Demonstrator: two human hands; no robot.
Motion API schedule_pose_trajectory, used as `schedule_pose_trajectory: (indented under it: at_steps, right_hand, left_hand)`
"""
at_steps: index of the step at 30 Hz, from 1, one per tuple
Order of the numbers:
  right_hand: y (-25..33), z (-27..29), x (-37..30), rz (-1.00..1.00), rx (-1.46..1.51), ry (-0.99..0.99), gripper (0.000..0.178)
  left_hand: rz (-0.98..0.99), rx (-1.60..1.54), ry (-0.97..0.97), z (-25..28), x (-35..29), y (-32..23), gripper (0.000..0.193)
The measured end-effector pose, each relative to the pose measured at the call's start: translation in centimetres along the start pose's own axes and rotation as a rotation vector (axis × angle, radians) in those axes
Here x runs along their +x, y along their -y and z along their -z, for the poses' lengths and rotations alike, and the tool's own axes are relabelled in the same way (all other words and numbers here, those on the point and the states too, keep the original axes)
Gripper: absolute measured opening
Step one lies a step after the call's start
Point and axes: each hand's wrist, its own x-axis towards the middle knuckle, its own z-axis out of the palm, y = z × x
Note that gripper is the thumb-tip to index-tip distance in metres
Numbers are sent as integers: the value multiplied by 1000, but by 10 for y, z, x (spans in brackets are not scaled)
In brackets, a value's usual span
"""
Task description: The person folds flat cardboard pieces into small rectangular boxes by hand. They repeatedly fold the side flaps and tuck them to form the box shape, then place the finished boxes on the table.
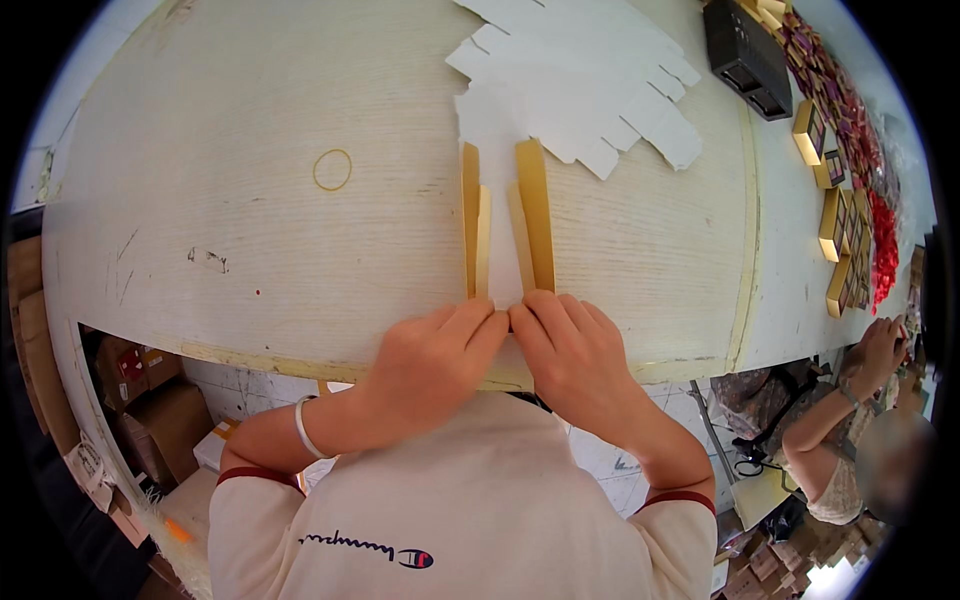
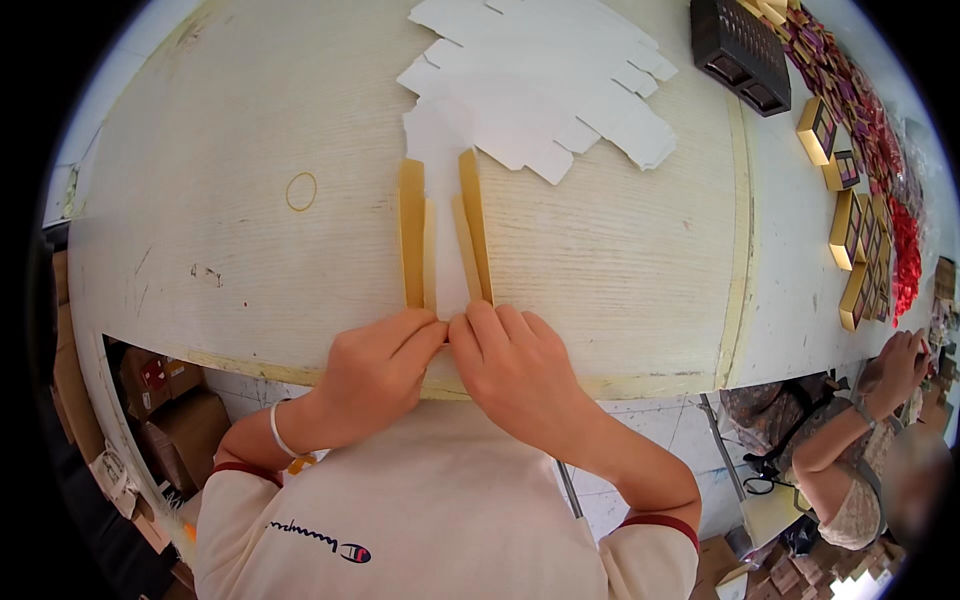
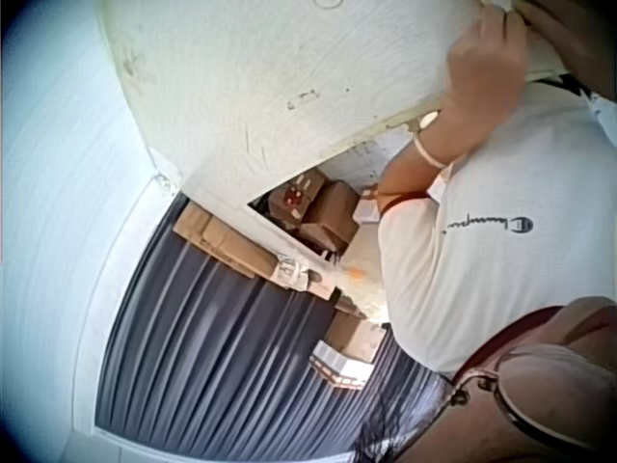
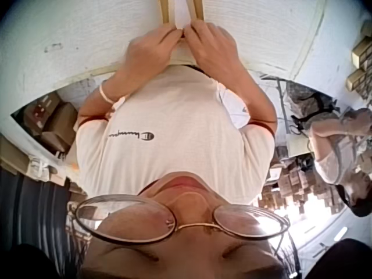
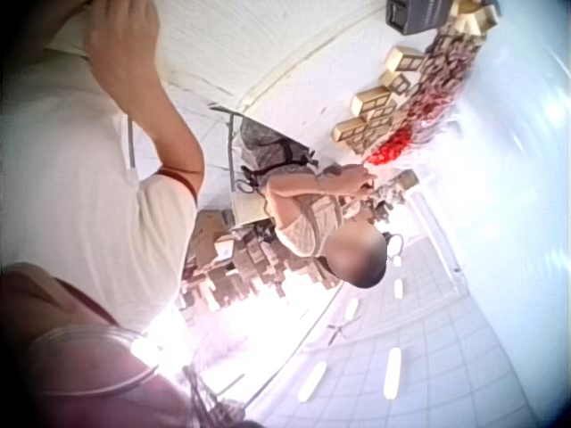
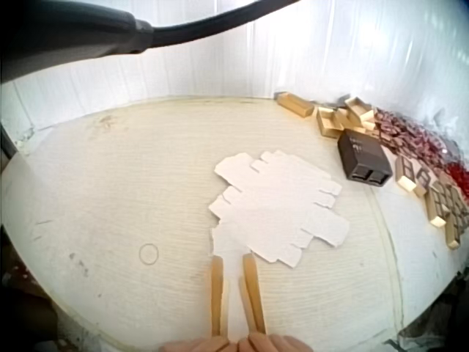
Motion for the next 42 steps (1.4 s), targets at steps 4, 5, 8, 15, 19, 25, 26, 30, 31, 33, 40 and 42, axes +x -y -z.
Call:
schedule_pose_trajectory:
  at_steps: [4,5,8,15,19,25,26,30,31,33,40,42]
  right_hand:
    - [-1,4,3,-45,78,92,19]
    - [-2,4,3,-47,101,96,19]
    - [-6,7,2,-23,158,88,20]
    - [-2,9,-12,26,199,140,28]
    - [2,18,-7,18,374,80,39]
    - [-34,27,-14,153,-240,-29,33]
    - [-29,26,-15,177,-258,-58,31]
    - [-17,26,-20,93,-131,68,25]
    - [-17,23,-22,79,-68,48,25]
    - [-18,26,-21,33,16,45,25]
    - [8,39,-25,-163,497,127,44]
    - [5,44,-27,-56,364,17,54]
  left_hand:
    - [70,-2,100,3,3,-4,17]
    - [82,-16,112,4,4,-4,16]
    - [123,-78,135,7,6,-5,14]
    - [83,-79,283,21,8,0,14]
    - [-73,-140,396,43,20,19,20]
    - [-253,-54,323,45,23,28,23]
    - [-248,-40,292,41,19,25,21]
    - [-340,98,341,38,13,30,13]
    - [-348,49,351,39,16,34,12]
    - [-365,-50,369,46,28,42,10]
    - [-318,299,46,28,14,9,26]
    - [-281,190,152,24,6,11,29]
